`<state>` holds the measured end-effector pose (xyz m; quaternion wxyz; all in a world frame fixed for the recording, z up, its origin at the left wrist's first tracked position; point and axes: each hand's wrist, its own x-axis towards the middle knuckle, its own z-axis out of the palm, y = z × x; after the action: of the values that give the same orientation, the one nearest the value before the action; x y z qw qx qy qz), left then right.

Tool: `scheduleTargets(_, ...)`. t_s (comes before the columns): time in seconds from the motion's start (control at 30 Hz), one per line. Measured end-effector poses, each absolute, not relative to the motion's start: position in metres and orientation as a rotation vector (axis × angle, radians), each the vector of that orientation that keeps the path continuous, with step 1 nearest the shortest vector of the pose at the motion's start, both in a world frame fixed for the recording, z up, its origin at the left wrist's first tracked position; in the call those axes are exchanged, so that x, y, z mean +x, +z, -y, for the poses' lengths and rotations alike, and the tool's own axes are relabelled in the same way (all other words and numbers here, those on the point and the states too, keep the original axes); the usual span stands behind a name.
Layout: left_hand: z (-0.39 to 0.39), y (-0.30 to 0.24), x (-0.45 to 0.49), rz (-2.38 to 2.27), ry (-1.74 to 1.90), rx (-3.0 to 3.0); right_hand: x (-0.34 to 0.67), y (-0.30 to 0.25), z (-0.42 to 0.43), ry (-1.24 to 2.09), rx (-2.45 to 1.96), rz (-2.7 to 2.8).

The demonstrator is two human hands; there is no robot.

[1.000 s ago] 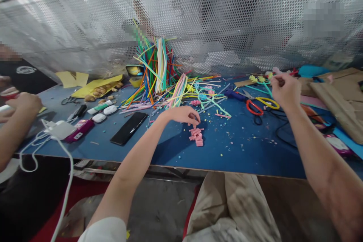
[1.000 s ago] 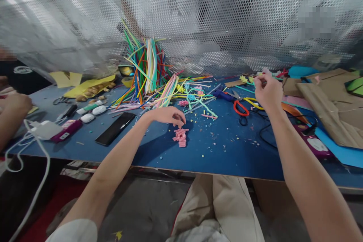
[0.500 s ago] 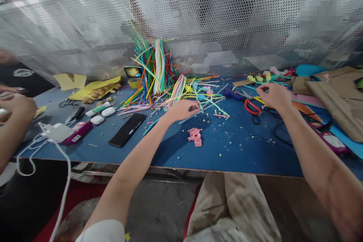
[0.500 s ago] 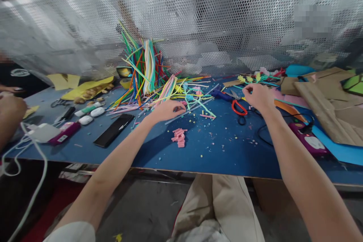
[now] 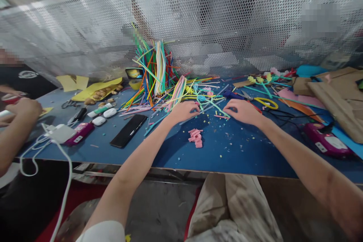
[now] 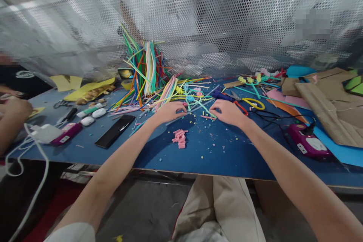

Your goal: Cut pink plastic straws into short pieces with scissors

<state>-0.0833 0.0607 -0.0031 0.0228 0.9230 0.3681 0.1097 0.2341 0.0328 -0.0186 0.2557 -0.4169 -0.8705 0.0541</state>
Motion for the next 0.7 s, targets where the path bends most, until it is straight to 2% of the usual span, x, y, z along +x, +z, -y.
scheduleTargets(0.13,-0.058,-0.001,-0.080,-1.156,0.367,2.868,0.208,-0.025,-0.023,-0.026,-1.077,2.479)
scheduleTargets(0.37,-0.053,0.014,-0.080,-1.117,0.701,2.978,0.211,-0.013,-0.022,-0.215,-1.244,2.395)
scheduleTargets(0.7,-0.062,0.025,-0.097,-1.174,0.624,2.936,0.241,0.003,-0.029,-0.230,-1.264,2.400)
